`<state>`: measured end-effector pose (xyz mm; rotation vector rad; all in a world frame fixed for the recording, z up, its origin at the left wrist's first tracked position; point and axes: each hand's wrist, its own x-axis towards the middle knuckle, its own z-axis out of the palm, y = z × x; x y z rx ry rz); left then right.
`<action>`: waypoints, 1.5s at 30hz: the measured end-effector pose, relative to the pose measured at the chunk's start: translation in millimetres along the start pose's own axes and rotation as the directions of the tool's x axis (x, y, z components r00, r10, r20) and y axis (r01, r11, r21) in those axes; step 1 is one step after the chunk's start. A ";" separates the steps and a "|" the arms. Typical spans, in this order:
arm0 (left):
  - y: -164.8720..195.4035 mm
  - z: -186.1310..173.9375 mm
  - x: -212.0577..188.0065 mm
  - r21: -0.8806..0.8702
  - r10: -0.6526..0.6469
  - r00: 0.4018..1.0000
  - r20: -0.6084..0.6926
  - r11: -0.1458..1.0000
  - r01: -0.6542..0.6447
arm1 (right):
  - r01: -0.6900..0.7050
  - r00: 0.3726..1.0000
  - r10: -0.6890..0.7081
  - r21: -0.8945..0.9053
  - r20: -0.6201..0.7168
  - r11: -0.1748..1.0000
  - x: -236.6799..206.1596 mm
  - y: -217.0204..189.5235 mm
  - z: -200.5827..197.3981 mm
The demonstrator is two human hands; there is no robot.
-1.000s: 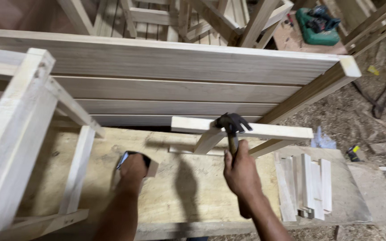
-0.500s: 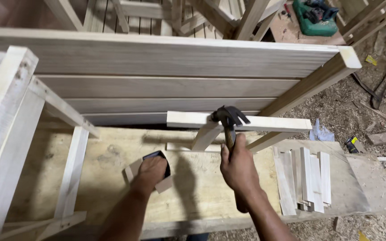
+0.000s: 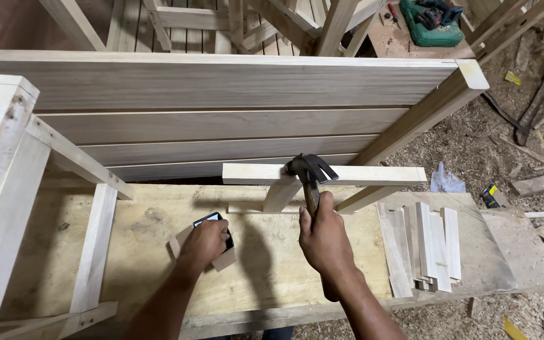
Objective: The person assembles a wooden chair frame by positioning slats and using a hammer to drive nails into the joints. They repeatedly pick up nails, align the wood pieces, and hammer them into place to secure the structure.
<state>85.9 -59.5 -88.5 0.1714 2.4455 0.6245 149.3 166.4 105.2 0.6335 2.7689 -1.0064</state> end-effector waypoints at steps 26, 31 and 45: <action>145.1 -60.2 -8.2 -0.742 0.056 0.751 -0.658 0.121 -0.660 | -0.027 0.997 0.022 0.066 0.068 0.997 -2.7 11.3 -7.1; 204.1 -59.9 29.8 -0.580 0.146 0.632 -0.761 0.282 -0.764 | 0.103 0.994 -0.102 0.035 -0.035 0.994 -0.7 27.9 -19.2; 312.4 -21.4 30.4 -0.507 0.368 0.646 -0.669 0.409 -0.759 | -0.093 0.937 0.099 0.035 -0.335 0.995 29.1 175.4 -146.8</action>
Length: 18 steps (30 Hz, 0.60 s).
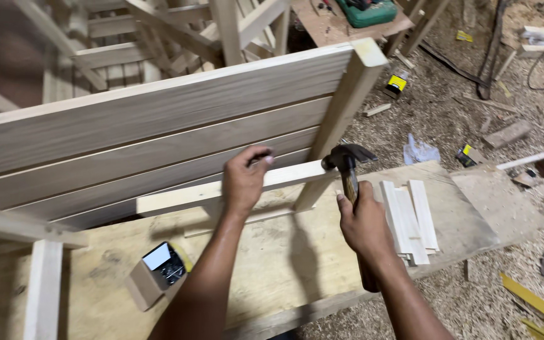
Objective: The person assembles a wooden chair frame by positioning slats and using a hammer to drive nails into the joints. They repeatedly pick up nails, align the wood pieces, and hammer them into place to secure the structure.
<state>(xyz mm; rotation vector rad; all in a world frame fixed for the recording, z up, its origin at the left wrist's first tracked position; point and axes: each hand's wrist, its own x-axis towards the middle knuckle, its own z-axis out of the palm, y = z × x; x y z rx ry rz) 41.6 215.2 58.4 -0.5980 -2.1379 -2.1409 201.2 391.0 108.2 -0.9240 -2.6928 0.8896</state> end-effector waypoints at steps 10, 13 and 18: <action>25.5 123.4 15.9 0.224 -0.273 0.929 0.251 0.950 0.219 | -0.015 0.999 0.007 0.174 0.046 0.985 29.6 42.6 -40.9; 25.0 126.9 24.4 0.212 -0.300 0.922 0.244 0.945 0.251 | -0.199 0.968 0.147 0.269 0.202 0.942 31.3 42.5 -58.1; 23.2 134.1 33.3 0.248 -0.324 0.920 0.219 0.931 0.269 | -0.146 0.975 0.086 0.294 0.205 0.945 29.9 30.1 -83.5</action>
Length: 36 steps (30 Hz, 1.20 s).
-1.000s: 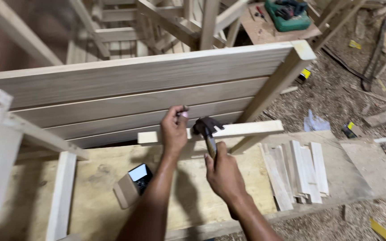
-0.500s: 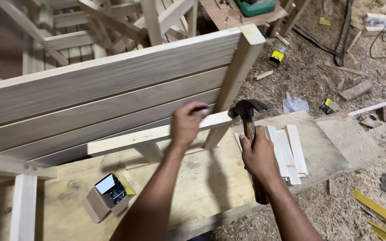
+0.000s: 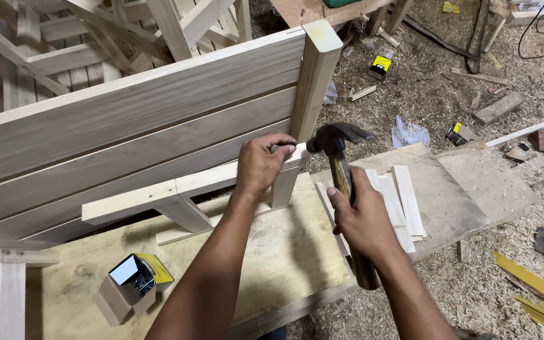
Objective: The person assembles a wooden chair frame by positioning slats and using a hammer to drive nails into the joints. They repeatedly pick up nails, align the wood pieces, and hammer them into place to secure the structure.
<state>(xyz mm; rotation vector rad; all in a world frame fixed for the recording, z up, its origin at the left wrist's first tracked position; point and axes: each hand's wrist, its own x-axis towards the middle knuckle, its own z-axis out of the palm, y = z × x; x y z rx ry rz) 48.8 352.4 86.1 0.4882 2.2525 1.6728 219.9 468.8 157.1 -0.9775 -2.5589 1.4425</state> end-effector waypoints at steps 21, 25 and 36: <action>21.6 1.3 5.5 0.228 0.035 0.999 -0.019 0.973 -0.029 | 0.224 0.971 -0.239 -0.293 -0.019 0.930 2.0 -43.4 -29.0; 22.7 2.5 2.2 0.291 -0.070 0.997 -0.016 0.954 0.072 | 0.086 0.992 -0.038 -0.423 0.121 0.902 6.9 -50.4 -24.1; 14.1 4.1 2.4 0.299 -0.095 0.995 -0.007 0.950 0.093 | 0.282 0.945 -0.297 -0.119 -0.138 0.952 -27.5 -75.2 -43.4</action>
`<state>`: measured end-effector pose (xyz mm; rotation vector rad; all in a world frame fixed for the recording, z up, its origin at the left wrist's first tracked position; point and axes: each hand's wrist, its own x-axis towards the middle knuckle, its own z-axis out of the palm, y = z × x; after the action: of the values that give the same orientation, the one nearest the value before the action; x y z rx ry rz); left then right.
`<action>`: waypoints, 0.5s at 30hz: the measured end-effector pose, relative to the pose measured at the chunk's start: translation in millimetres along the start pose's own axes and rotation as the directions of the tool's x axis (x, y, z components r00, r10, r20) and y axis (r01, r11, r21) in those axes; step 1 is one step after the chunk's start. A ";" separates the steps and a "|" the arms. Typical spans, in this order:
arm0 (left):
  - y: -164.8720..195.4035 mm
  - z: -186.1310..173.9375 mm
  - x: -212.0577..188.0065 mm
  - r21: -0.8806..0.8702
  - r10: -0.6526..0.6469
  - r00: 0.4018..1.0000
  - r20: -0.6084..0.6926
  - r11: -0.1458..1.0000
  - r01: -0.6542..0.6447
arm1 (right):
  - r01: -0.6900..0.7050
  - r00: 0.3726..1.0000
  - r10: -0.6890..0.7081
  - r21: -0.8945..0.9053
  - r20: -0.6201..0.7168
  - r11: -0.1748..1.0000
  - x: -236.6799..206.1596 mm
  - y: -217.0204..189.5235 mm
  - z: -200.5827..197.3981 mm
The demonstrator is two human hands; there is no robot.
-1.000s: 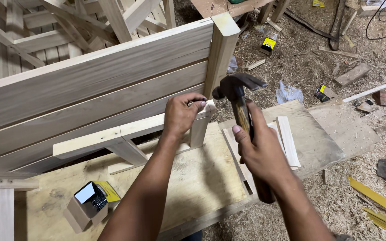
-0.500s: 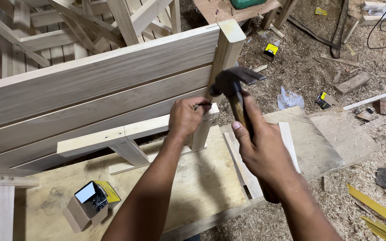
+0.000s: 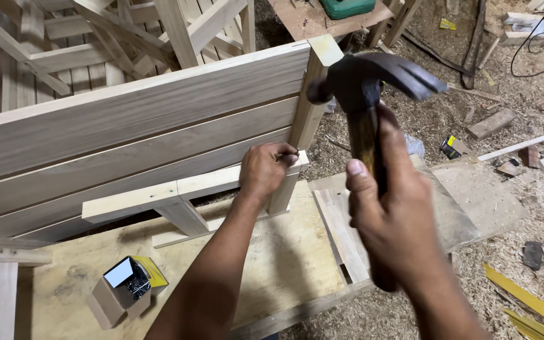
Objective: The person assembles a wooden chair frame by positioning slats and using a hammer to drive nails into the joints. They repeatedly pick up nails, align the wood pieces, and hammer them into place to secure the structure.
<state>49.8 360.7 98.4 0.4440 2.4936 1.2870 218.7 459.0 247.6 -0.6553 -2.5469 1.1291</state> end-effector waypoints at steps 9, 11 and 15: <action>-12.2 8.6 11.4 0.060 0.286 0.951 -0.119 0.958 -0.281 | 0.017 0.978 0.045 -0.295 0.203 0.955 16.8 45.5 26.3; -15.0 12.8 11.7 0.038 0.186 0.977 -0.101 0.982 -0.184 | 0.018 0.983 0.040 -0.305 0.182 0.952 15.2 43.5 19.5; -13.8 10.6 8.3 -0.054 0.126 0.988 -0.085 0.990 -0.131 | -0.156 0.962 0.214 -0.309 0.167 0.938 17.0 20.4 6.1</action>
<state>44.7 364.2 80.1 0.5562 2.5218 1.4517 207.5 476.0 229.5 -0.9145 -2.9096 0.9172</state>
